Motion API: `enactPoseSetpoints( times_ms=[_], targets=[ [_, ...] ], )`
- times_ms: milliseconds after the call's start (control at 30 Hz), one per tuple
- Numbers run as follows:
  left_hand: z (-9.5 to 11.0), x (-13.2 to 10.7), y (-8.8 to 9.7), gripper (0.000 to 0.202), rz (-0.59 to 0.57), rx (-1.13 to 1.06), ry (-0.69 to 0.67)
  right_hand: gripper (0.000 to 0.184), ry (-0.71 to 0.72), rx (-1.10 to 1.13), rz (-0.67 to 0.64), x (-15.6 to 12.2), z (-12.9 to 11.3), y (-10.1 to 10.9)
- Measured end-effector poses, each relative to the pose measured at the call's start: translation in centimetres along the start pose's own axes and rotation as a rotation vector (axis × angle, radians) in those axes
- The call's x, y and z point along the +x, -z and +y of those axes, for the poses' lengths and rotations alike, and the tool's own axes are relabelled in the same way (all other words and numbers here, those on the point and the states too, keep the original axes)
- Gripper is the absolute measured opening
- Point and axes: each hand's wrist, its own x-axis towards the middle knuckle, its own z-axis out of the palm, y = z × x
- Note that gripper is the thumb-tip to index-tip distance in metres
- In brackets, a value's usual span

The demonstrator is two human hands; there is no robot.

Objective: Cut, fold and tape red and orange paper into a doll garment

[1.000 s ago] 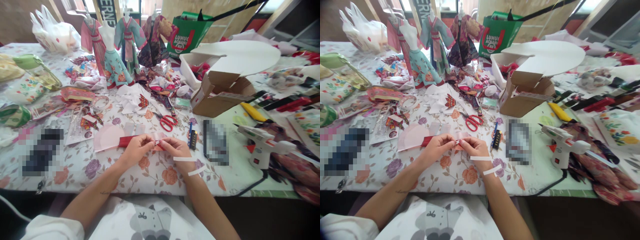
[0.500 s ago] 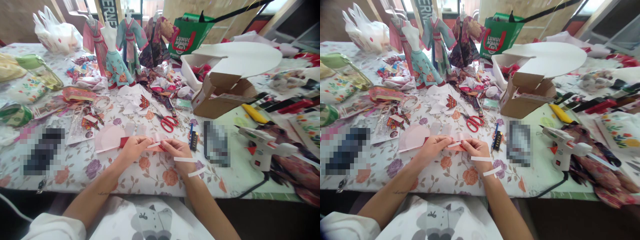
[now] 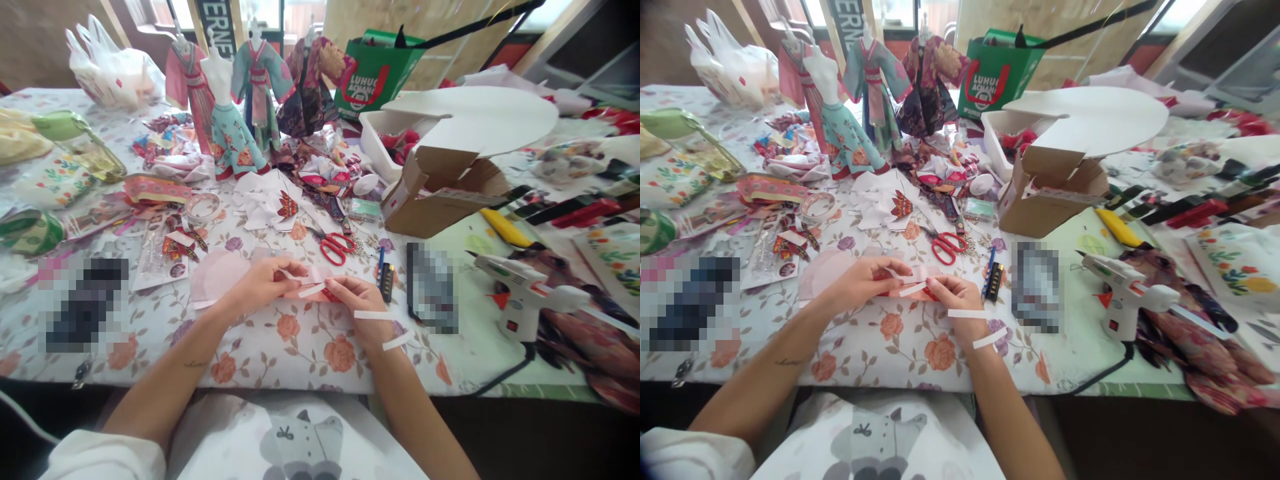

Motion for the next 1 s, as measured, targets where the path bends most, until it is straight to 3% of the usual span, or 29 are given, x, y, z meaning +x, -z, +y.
enactPoseSetpoints(
  times_ms=[167, 400, 733, 1000],
  targets=[
    [0.0, 1.6, -0.5, 0.028, -0.156, -0.086, -0.066, 0.023, 0.01, -0.011, -0.017, 0.1, 0.1, 0.1],
    [-0.7, 1.7, -0.9, 0.033, -0.133, -0.31, 0.028, 0.023, 0.029, -0.026, 0.005, 0.2, 0.1, 0.1],
    [-0.8, 1.4, -0.8, 0.036, -0.143, -0.322, 0.028, 0.025, 0.024, -0.019, 0.031, 0.4, 0.5, 0.0],
    [-0.9, 1.3, -0.7, 0.039, -0.174, -0.319, 0.019, 0.028, 0.13, -0.159, 0.068, 0.4, 0.8, -0.3]
  ],
)
